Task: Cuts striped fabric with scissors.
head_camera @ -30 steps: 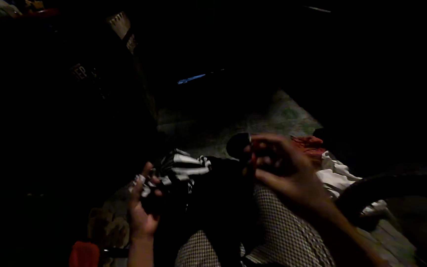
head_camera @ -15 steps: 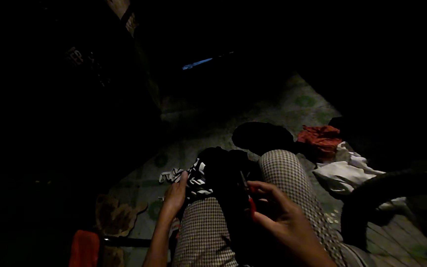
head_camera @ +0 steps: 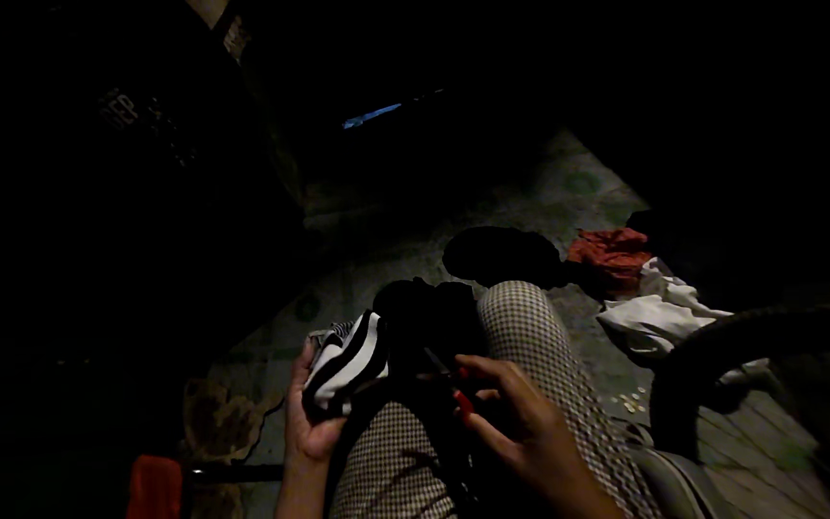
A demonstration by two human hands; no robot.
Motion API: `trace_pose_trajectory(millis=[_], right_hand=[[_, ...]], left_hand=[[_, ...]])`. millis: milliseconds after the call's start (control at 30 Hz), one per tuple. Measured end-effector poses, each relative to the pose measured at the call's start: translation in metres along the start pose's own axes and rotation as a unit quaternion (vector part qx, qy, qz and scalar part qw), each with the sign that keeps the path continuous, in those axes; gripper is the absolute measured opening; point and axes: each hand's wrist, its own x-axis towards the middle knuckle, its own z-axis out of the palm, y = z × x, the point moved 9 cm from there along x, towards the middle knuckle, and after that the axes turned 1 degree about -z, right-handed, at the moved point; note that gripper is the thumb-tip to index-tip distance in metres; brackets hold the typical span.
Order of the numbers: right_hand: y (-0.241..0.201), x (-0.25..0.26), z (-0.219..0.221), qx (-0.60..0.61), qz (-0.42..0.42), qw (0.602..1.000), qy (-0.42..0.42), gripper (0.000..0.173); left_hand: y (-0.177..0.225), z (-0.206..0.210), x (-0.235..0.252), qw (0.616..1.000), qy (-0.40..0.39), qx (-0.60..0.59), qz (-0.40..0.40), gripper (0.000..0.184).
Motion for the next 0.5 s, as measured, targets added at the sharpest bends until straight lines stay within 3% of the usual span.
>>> trace_pose_trajectory(millis=[100, 233, 367, 433, 500], right_hand=[[-0.005, -0.005, 0.005, -0.007, 0.006, 1.0, -0.022, 0.049], [-0.01, -0.014, 0.008, 0.002, 0.023, 0.999, -0.038, 0.051], [-0.01, -0.021, 0.008, 0.057, 0.074, 0.994, -0.047, 0.055], [-0.013, -0.022, 0.006, 0.084, 0.097, 0.991, -0.044, 0.058], [-0.019, -0.024, 0.008, 0.137, 0.122, 0.981, -0.057, 0.059]], left_hand=[[-0.029, -0.003, -0.021, 0.99, -0.077, -0.021, -0.112, 0.045], [-0.025, 0.003, -0.037, 0.984, -0.102, 0.016, -0.143, 0.04], [-0.014, -0.012, -0.03, 0.969, 0.011, 0.237, -0.075, 0.027], [0.004, -0.007, -0.023, 0.909, 0.064, 0.411, 0.019, 0.025], [0.017, 0.007, -0.018, 0.856, 0.06, 0.503, 0.1, 0.022]])
